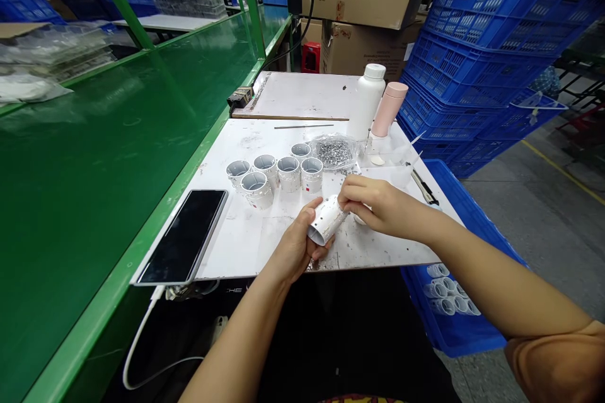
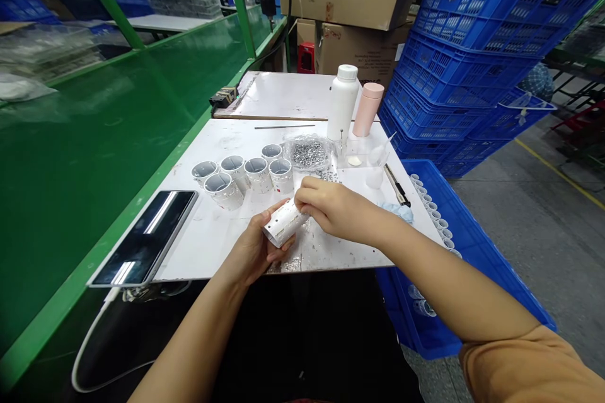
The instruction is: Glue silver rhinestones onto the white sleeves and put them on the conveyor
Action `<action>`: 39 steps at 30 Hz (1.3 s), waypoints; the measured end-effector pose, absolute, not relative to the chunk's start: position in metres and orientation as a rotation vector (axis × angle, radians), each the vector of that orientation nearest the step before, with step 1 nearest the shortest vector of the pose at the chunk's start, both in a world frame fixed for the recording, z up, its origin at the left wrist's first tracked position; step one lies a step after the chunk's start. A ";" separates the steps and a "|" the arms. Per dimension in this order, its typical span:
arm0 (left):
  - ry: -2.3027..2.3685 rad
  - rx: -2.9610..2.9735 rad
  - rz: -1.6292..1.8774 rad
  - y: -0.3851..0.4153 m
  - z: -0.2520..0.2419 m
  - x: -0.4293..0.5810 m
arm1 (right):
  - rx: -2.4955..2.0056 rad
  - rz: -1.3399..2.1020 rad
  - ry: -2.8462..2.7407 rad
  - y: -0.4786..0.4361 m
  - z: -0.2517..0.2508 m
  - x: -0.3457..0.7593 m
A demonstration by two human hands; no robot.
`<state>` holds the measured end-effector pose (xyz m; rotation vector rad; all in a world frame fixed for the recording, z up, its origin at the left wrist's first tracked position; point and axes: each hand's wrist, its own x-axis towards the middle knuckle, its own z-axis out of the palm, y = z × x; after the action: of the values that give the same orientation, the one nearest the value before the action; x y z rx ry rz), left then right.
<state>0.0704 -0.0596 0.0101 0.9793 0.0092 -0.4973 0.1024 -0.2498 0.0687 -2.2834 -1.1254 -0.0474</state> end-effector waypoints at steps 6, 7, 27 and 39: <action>0.006 1.012 -0.522 -0.059 0.010 0.070 | -2.351 -0.028 -1.111 -0.249 0.072 0.101; 0.008 1.025 -0.529 -0.058 0.011 0.070 | -2.347 -0.029 -1.108 -0.249 0.074 0.101; -0.050 1.084 -0.597 -0.054 0.007 0.070 | -2.357 -0.030 -1.044 -0.247 0.076 0.103; -0.028 1.039 -0.547 -0.057 0.007 0.068 | -2.191 -0.303 -1.056 -0.250 0.055 0.101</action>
<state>0.0679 -0.0572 0.0075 1.0393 -0.0284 -0.5470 0.1008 -0.2505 0.0547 -2.1913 -1.0562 -0.3030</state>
